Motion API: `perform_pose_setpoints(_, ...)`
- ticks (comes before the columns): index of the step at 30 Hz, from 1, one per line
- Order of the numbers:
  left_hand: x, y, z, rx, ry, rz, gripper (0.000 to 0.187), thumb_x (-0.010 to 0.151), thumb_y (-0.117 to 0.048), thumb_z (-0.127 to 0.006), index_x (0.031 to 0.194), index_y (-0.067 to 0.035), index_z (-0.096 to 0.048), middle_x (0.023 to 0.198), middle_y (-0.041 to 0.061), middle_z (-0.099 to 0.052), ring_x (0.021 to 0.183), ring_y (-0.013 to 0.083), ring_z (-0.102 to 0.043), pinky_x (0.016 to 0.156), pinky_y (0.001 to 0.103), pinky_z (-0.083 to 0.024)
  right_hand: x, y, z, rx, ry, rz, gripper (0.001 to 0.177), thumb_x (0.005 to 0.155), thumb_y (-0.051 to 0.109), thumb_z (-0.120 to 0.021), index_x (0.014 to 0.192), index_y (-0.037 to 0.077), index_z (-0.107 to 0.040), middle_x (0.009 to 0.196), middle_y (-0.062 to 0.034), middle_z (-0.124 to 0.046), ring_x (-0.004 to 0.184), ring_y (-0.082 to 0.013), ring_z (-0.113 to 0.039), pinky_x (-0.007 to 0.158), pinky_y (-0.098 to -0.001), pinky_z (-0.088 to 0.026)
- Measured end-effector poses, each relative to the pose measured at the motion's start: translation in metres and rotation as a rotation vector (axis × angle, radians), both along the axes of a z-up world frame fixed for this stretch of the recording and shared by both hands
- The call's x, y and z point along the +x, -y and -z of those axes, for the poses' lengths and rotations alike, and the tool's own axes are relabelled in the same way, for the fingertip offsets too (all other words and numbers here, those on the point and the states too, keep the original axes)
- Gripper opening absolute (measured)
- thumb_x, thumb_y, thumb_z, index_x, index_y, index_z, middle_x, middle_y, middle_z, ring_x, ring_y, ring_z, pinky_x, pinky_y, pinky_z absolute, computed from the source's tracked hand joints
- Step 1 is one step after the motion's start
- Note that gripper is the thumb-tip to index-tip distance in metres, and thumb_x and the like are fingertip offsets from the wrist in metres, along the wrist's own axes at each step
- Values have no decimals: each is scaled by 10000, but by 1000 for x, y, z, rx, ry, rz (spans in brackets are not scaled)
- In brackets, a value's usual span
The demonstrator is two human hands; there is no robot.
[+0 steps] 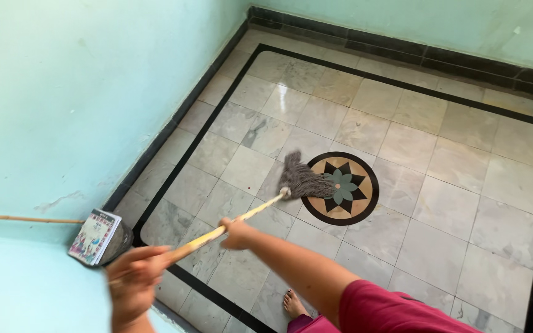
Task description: The person mops a tiled floor with a decorative circular design using a mop, cleaning the surface around the center and near the door.
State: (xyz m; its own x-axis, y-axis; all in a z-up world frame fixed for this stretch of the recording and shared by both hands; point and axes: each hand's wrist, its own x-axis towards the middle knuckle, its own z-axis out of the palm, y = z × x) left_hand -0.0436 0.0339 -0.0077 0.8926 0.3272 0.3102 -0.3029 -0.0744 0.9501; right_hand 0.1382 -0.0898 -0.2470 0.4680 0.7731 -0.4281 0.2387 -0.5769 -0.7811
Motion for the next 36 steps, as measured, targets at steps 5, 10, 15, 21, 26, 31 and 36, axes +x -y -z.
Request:
perform_pose_setpoints(5, -41, -17, 20, -151, 165, 51, 462, 1090, -410, -654, 1151, 40, -738, 630, -77, -508, 585, 54, -444, 673, 325, -434, -22, 20, -36, -180, -3, -180, 715, 850, 48, -519, 1498, 330, -406, 1478, -339, -404, 1241, -482, -568, 1039, -496, -472)
perform_pose_setpoints(10, 10, 70, 58, -88, -29, -38, 466, 969, -406, -687, 999, 56, -739, 666, 69, -696, 519, 69, -464, 474, 231, -353, 18, 145, -31, -142, 31, -97, 795, 805, -113, -424, 1486, 298, -417, 1505, -306, -401, 1208, -412, -617, 991, -439, -519)
perform_pose_setpoints(15, 100, 195, 41, -57, -128, 207, 286, 970, -256, -752, 945, 29, -766, 680, -34, -595, 590, 44, -424, 512, 233, -321, 75, 267, -15, -151, 201, 119, 675, 838, -95, -432, 1439, 213, -425, 1524, -343, -372, 1167, -410, -651, 985, -444, -529)
perform_pose_setpoints(21, 160, 333, 44, -8, -112, 540, 257, 978, -260, -741, 1062, -20, -782, 785, -33, -663, 634, 23, -466, 551, 203, -367, 113, 406, 15, -146, 174, 430, 527, 887, 119, -681, 1375, 228, -514, 1408, -153, -544, 1247, -362, -584, 1028, -434, -488)
perform_pose_setpoints(26, 155, 394, 52, 123, -123, 727, 239, 931, -23, -716, 1158, -83, -762, 865, -23, -657, 749, 36, -586, 705, 222, -514, 108, 483, 69, 25, 220, 589, 575, 771, -25, -653, 1296, 192, -563, 1351, -118, -540, 1255, -356, -565, 1029, -413, -482)
perform_pose_setpoints(31, 113, 393, 51, 223, -258, 787, 282, 901, 28, -731, 1147, -103, -768, 844, -7, -669, 707, 46, -534, 670, 224, -474, 73, 480, 86, 95, 103, 729, 528, 722, -37, -754, 1185, 166, -602, 1284, -92, -517, 1093, -304, -589, 862, -378, -509)
perform_pose_setpoints(36, 45, 336, 39, 149, -343, 594, 226, 907, 6, -696, 1093, -68, -801, 862, 7, -651, 668, 57, -497, 603, 218, -413, 28, 411, 83, -58, -292, 761, 537, 785, 11, -763, 1234, 218, -552, 1437, 19, -246, 823, -213, -609, 537, -347, -509)
